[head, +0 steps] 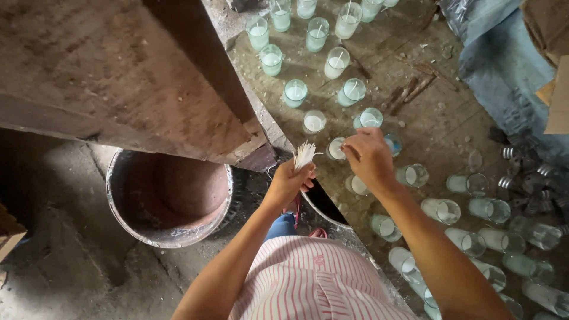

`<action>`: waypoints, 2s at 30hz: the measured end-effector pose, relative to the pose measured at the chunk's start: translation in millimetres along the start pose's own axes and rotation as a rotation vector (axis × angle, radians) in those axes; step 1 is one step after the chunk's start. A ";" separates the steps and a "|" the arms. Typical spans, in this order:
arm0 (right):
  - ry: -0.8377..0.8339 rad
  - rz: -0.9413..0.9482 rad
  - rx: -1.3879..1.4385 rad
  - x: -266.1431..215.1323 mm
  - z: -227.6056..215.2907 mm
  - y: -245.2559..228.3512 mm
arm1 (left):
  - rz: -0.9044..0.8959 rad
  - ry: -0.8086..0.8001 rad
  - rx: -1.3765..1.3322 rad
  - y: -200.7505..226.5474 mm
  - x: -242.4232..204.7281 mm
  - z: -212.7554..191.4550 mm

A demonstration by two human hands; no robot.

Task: Inserting individual candle wicks into a large grid of small glass jars.

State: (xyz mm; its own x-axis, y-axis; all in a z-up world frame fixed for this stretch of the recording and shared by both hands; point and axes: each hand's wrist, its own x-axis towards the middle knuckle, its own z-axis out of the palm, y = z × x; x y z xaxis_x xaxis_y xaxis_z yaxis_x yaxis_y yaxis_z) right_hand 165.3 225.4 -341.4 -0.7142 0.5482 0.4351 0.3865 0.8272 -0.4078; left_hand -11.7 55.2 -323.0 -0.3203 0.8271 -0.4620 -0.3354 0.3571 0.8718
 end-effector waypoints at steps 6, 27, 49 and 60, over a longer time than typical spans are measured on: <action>0.050 0.021 0.099 6.9 2.3 -3.4 | 0.005 0.001 0.007 4.0 2.1 -0.2; -0.509 -0.201 -0.460 20.7 2.5 10.2 | -0.002 0.015 -0.059 -14.1 0.9 -2.9; -0.389 -0.246 -0.440 2.6 48.4 23.9 | 0.001 -0.030 -0.128 8.5 0.7 1.9; -0.156 0.773 0.624 -6.2 -67.9 -63.8 | 0.040 -0.323 -0.027 40.7 3.7 43.1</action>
State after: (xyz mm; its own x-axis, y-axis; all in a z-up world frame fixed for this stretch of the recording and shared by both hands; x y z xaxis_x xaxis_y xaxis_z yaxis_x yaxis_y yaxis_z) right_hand 184.7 177.7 -263.6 -0.4819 0.8485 -0.2187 0.4334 0.0139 -0.9011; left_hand 11.7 91.5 -282.2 -0.0370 0.9368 -0.3479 -0.3526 0.3135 0.8817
